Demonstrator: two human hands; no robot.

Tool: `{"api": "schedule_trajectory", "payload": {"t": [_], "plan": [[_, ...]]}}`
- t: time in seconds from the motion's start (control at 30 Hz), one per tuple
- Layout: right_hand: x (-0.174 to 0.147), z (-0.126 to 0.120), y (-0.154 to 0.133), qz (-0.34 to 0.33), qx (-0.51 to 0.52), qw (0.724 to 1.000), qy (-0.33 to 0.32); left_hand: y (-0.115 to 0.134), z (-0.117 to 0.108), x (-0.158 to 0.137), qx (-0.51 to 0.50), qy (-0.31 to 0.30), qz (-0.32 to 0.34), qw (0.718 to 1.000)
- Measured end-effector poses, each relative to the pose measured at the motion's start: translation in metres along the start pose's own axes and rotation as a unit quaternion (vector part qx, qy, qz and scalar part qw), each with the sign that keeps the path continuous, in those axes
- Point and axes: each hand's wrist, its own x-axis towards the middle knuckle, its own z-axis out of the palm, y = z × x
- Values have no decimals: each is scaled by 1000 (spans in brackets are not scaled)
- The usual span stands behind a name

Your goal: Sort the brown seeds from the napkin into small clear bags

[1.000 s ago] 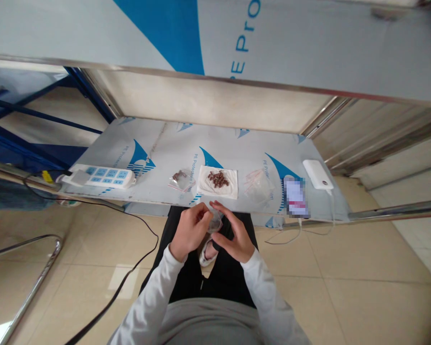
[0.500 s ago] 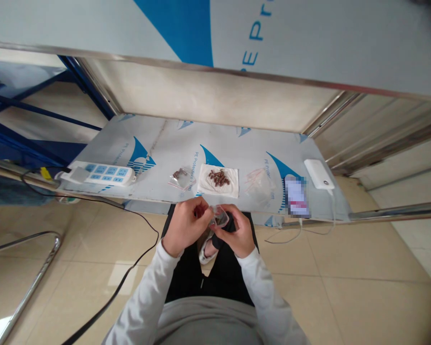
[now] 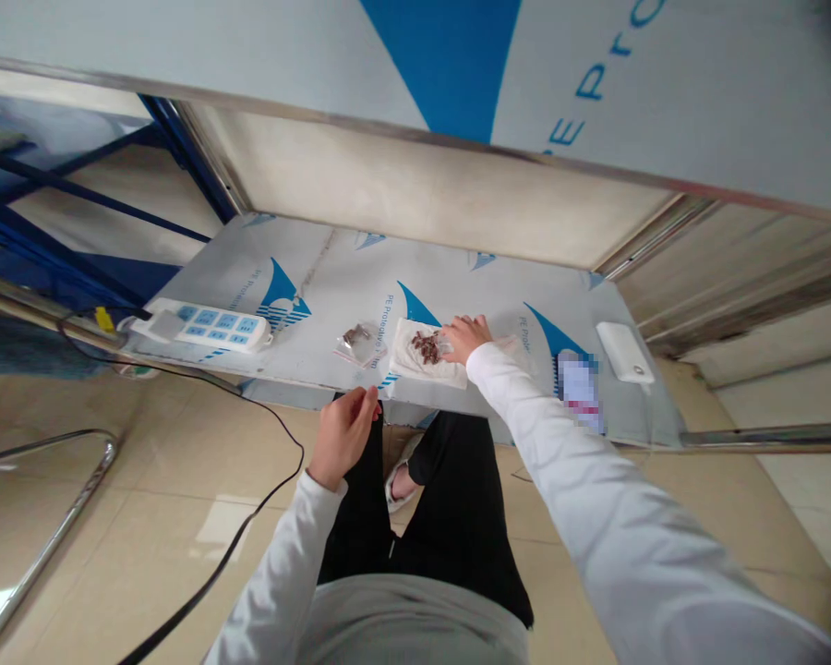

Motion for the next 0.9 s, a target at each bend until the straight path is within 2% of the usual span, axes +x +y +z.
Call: {"api": "schedule_trajectory", "payload": {"t": [0.13, 0.2, 0.3, 0.4, 0.5, 0.57, 0.63, 0.73, 0.77, 0.9], "plan": [[11, -6, -7, -54, -63, 997, -10, -23, 5, 31, 152, 70, 19, 986], [12, -5, -13, -68, -90, 994, -9, -36, 9, 51, 196, 102, 57, 974], [12, -4, -22, -82, -117, 990, -3, -53, 17, 76, 259, 110, 100, 954], [8, -5, -27, -92, -131, 987, 7, -68, 26, 88, 297, 100, 118, 942], [-6, -10, -14, -85, -122, 987, 53, -79, 32, 90, 313, 105, 120, 936], [-23, -9, 8, -39, -88, 990, 102, -84, 33, 90, 314, 111, 113, 936], [-44, 0, 35, 58, -38, 988, 137, -85, 31, 91, 313, 102, 102, 939], [-73, 32, 67, 241, 36, 961, 130, -79, 25, 92, 313, 84, 84, 942], [-80, 46, 72, 276, 63, 953, 112, -76, 23, 93, 315, 81, 80, 942], [-89, 98, 63, 294, 135, 944, 58, -61, 14, 95, 334, 55, 57, 939]]}}
